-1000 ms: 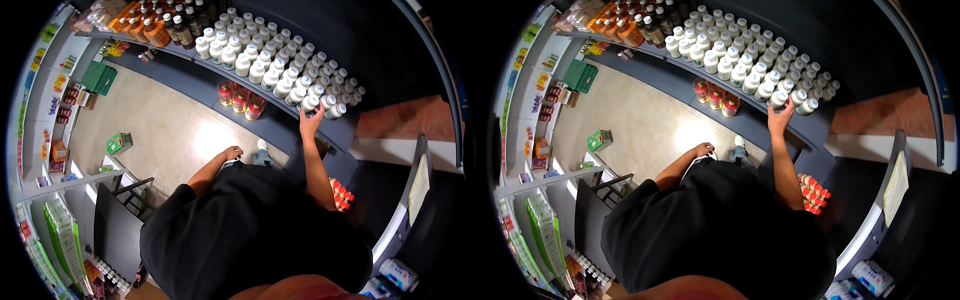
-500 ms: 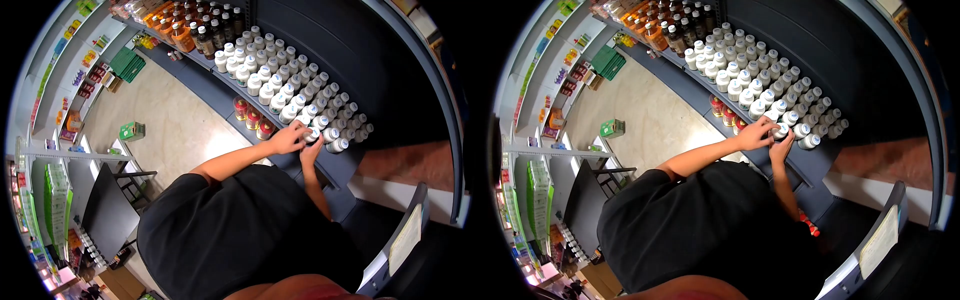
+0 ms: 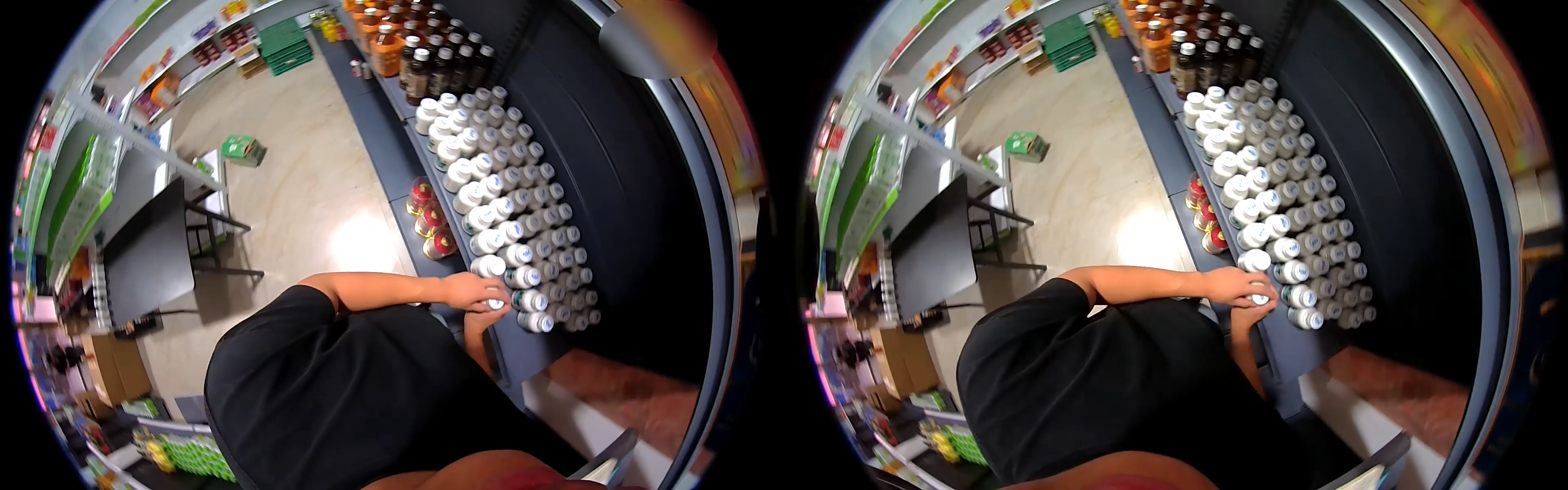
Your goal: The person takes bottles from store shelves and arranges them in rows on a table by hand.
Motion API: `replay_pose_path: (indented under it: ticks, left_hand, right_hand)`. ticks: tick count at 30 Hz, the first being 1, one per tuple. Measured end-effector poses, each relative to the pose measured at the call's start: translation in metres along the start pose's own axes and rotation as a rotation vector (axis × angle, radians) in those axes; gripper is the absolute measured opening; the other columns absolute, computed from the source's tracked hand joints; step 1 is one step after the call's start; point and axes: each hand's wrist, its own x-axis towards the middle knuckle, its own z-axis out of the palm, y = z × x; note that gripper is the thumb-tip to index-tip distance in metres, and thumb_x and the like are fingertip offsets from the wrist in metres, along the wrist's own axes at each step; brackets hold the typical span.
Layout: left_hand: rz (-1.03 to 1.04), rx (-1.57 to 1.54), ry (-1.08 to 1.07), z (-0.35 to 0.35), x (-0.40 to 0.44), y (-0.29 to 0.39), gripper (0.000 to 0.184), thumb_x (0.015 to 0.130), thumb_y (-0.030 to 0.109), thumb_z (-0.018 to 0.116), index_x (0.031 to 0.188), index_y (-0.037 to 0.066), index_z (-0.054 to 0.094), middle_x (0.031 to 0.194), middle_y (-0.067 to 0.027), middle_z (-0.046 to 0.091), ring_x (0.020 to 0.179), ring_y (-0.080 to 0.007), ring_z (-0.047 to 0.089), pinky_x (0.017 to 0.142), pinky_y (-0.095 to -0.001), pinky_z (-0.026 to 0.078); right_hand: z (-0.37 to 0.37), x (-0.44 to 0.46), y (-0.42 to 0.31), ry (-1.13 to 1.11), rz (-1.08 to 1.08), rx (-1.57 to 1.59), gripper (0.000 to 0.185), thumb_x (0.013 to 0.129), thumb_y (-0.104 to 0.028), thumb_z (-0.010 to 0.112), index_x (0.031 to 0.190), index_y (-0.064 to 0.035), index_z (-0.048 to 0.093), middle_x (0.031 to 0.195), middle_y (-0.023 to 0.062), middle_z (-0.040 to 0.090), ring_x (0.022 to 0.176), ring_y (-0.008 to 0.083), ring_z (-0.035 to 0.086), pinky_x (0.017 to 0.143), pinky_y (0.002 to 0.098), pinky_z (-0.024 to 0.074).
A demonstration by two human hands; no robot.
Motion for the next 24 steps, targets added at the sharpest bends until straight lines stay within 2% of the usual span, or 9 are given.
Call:
replay_pose_path:
  ticks: [3,6,8,11,14,16,18,22,24]
  left_hand:
    - [0.006,0.009,-0.021,0.002,-0.002,-0.003,0.046,0.088,0.031,0.064,0.131,0.022,0.052,0.121,-0.0076,0.053,0.095,-0.0318,0.062,0.078,-0.0421,0.053]
    - [-0.072,0.058,-0.041,-0.008,-0.019,0.006,0.045,0.09,0.036,0.062,0.131,0.022,0.051,0.113,-0.0086,0.054,0.089,-0.0327,0.063,0.075,-0.0438,0.052]
    - [-0.121,0.173,-0.067,-0.019,-0.041,0.02,0.045,0.089,0.042,0.061,0.126,0.019,0.051,0.104,-0.0111,0.054,0.081,-0.0346,0.063,0.07,-0.0462,0.051]
    - [-0.182,0.306,-0.04,-0.04,-0.09,0.015,0.044,0.088,0.047,0.059,0.11,0.011,0.049,0.097,-0.0142,0.055,0.079,-0.037,0.062,0.065,-0.0481,0.05]
    - [-0.408,0.393,0.038,-0.068,-0.167,0.019,0.042,0.089,0.046,0.057,0.106,0.008,0.049,0.09,-0.0186,0.061,0.078,-0.0402,0.063,0.065,-0.0499,0.049]
    - [-0.708,0.358,-0.06,-0.086,-0.228,0.021,0.045,0.089,0.048,0.054,0.108,0.008,0.05,0.085,-0.0217,0.064,0.08,-0.0422,0.063,0.068,-0.0518,0.049]
    - [-0.865,0.244,0.109,-0.074,-0.31,0.001,0.049,0.089,0.051,0.051,0.112,0.008,0.051,0.085,-0.0238,0.066,0.083,-0.0438,0.063,0.072,-0.0531,0.048]
    - [-1.213,-0.009,0.382,-0.034,-0.453,0.016,0.055,0.087,0.052,0.053,0.117,0.005,0.057,0.095,-0.0236,0.068,0.089,-0.0422,0.065,0.081,-0.0486,0.05]
    - [-1.254,-0.104,0.634,-0.007,-0.511,0.035,0.052,0.088,0.049,0.052,0.114,0.004,0.058,0.093,-0.0202,0.069,0.086,-0.0362,0.067,0.079,-0.0439,0.051]
  right_hand:
    - [-0.002,0.0,-0.01,0.002,-0.032,-0.002,0.061,0.075,-0.018,0.081,0.121,0.0012,0.045,0.113,0.019,0.059,0.1,0.0334,0.062,0.088,0.0423,0.0497]
    - [-0.006,-0.016,-0.01,-0.024,-0.251,-0.078,0.069,0.076,-0.018,0.08,0.127,0.0031,0.037,0.116,0.0204,0.056,0.105,0.0325,0.06,0.084,0.0439,0.0508]
    - [-0.006,-0.024,-0.018,-0.205,-0.228,0.006,0.066,0.072,-0.017,0.082,0.122,0.0018,0.044,0.107,0.0188,0.061,0.097,0.0312,0.063,0.081,0.0419,0.0513]
    - [0.016,-0.029,-0.08,-0.531,-0.024,0.187,0.058,0.065,-0.018,0.083,0.11,-0.0008,0.052,0.093,0.0156,0.065,0.085,0.0274,0.066,0.077,0.038,0.0518]
    - [0.062,-0.053,-0.11,-1.005,0.126,0.28,0.061,0.063,-0.02,0.083,0.112,-0.0013,0.052,0.092,0.0165,0.066,0.085,0.0271,0.066,0.077,0.0371,0.0516]
    - [0.097,-0.077,-0.148,-1.189,-0.068,0.248,0.061,0.063,-0.021,0.082,0.114,-0.0009,0.055,0.093,0.0158,0.067,0.085,0.0258,0.066,0.078,0.0369,0.0514]
    - [0.147,-0.131,-0.131,-1.507,0.177,0.184,0.059,0.063,-0.023,0.082,0.112,0.0001,0.059,0.095,0.0141,0.068,0.085,0.0244,0.066,0.079,0.0364,0.0513]
    - [0.215,-0.213,-0.16,-2.071,-0.046,0.131,0.049,0.065,-0.031,0.079,0.102,-0.002,0.066,0.09,0.0113,0.07,0.083,0.021,0.067,0.077,0.0346,0.0516]
    - [0.235,-0.256,-0.174,-2.12,-0.206,0.121,0.055,0.065,-0.035,0.078,0.107,-0.0008,0.065,0.089,0.012,0.07,0.081,0.0204,0.067,0.075,0.0346,0.0518]
